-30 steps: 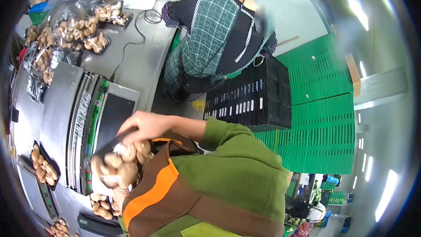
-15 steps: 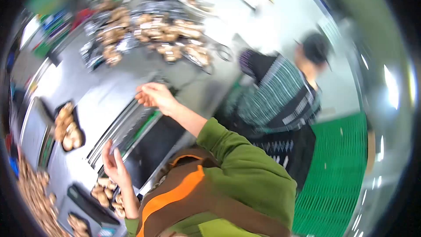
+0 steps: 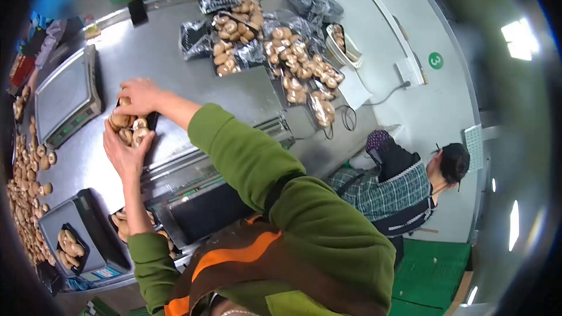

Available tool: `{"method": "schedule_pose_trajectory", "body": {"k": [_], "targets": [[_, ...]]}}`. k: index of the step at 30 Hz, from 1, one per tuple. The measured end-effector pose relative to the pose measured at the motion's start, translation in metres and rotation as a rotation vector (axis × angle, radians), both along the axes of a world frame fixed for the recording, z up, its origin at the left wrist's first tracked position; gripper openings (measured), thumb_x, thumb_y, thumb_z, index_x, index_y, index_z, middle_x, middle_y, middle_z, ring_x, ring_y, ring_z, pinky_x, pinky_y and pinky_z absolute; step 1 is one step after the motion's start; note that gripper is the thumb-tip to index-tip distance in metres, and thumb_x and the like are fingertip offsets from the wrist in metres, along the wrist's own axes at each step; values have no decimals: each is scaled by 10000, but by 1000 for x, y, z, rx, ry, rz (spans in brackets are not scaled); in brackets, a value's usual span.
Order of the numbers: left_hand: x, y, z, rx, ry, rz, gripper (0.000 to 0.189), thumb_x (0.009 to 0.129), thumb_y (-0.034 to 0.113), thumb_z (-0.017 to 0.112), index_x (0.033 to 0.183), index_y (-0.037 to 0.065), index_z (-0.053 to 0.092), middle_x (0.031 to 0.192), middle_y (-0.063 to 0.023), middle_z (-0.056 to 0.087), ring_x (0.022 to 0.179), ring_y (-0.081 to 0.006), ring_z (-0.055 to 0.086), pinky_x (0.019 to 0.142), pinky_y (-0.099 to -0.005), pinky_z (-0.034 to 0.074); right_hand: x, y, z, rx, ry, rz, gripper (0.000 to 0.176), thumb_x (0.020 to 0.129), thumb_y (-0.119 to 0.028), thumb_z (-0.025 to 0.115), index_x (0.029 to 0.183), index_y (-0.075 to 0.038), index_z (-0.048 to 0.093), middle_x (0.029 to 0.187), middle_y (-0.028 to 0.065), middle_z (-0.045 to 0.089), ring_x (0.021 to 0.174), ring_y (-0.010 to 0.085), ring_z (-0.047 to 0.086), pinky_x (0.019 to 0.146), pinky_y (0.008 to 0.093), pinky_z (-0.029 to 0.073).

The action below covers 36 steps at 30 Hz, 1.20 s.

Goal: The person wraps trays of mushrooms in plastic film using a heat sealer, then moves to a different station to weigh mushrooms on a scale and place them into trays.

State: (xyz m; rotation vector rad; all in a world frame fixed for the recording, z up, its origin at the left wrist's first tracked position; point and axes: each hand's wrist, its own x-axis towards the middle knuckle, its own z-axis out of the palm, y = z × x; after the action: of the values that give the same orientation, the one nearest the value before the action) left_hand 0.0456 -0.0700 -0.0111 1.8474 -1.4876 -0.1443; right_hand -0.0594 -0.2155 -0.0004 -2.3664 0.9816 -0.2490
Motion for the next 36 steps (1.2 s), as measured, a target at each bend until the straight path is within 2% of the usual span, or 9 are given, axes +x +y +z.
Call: {"method": "schedule_pose_trajectory", "body": {"k": [11, 13, 16, 19, 25, 29, 32, 34, 36], "targets": [[-95, -31, 3, 182, 92, -770, 1133, 478, 452, 858, 1403, 67, 329, 1395, -173, 406, 1350, -351, 293, 1113, -514, 167, -193, 91, 8, 78, -59, -776, 653, 860, -568, 498, 1322, -107, 482, 1429, 142, 380, 1324, 346, 323, 1088, 447, 243], [-93, -21, 14, 129, 181, -721, 1190, 428, 478, 865, 1394, 35, 331, 1398, -174, 405, 1351, -356, 285, 1111, -468, 210, -221, 83, 11, 128, -337, -786, 717, 870, -549, 507, 1368, -44, 397, 1419, 190, 381, 1318, 348, 343, 1085, 416, 260], [-71, 22, 16, 12, 463, -553, 836, 700, 213, 765, 1400, 49, 339, 1417, -157, 387, 1330, -290, 334, 1098, -395, 251, -275, 124, 34, 66, -434, -908, 653, 860, -466, 578, 1293, 8, 461, 1276, 214, 524, 1180, 352, 506, 985, 383, 404], [-35, 73, -7, 26, 276, -104, 279, 838, 254, 682, 843, -23, 649, 819, -101, 609, 795, -229, 573, 763, -363, 463, -335, 173, 29, 223, 18, -980, 440, 809, -461, 632, 953, -49, 687, 1090, 178, 619, 1039, 304, 581, 890, 395, 449], [-75, 104, 20, 200, -330, -64, 430, 766, 400, 705, 650, -12, 665, 708, -151, 612, 736, -341, 578, 722, -423, 465, -294, 200, 1, -121, 358, -893, 380, 763, -464, 680, 779, -86, 719, 831, 113, 650, 890, 275, 594, 851, 432, 439], [-76, 92, 4, 290, 58, -35, 363, 814, 335, 675, 673, 4, 629, 604, -123, 577, 572, -290, 540, 584, -390, 435, -301, 196, -10, 26, -162, -950, 263, 816, -336, 665, 800, -74, 687, 719, 71, 635, 580, 204, 546, 559, 317, 456], [-67, 107, -7, 511, 950, -132, 359, 898, 305, 581, 631, 105, 447, 565, 19, 420, 452, -93, 341, 417, -238, 274, -309, 214, 1, 834, -859, -1025, 229, 882, -275, 591, 749, -94, 547, 584, -29, 445, 468, 69, 367, 399, 202, 272], [-75, 112, 4, 724, 1435, -61, 356, 908, 303, 559, 637, 114, 426, 561, 31, 387, 449, -87, 319, 402, -229, 255, -302, 215, 1, 1544, -1270, -1033, 292, 915, -251, 528, 680, -138, 396, 561, -73, 269, 446, 48, 269, 380, 173, 232], [-78, 110, 24, 848, 2039, -16, 338, 952, 273, 468, 658, 137, 374, 556, 55, 312, 446, -65, 272, 365, -199, 199, -297, 208, 9, 1720, -1501, -842, 311, 920, -242, 464, 637, -129, 403, 572, -52, 312, 432, 50, 275, 346, 177, 237]]}}
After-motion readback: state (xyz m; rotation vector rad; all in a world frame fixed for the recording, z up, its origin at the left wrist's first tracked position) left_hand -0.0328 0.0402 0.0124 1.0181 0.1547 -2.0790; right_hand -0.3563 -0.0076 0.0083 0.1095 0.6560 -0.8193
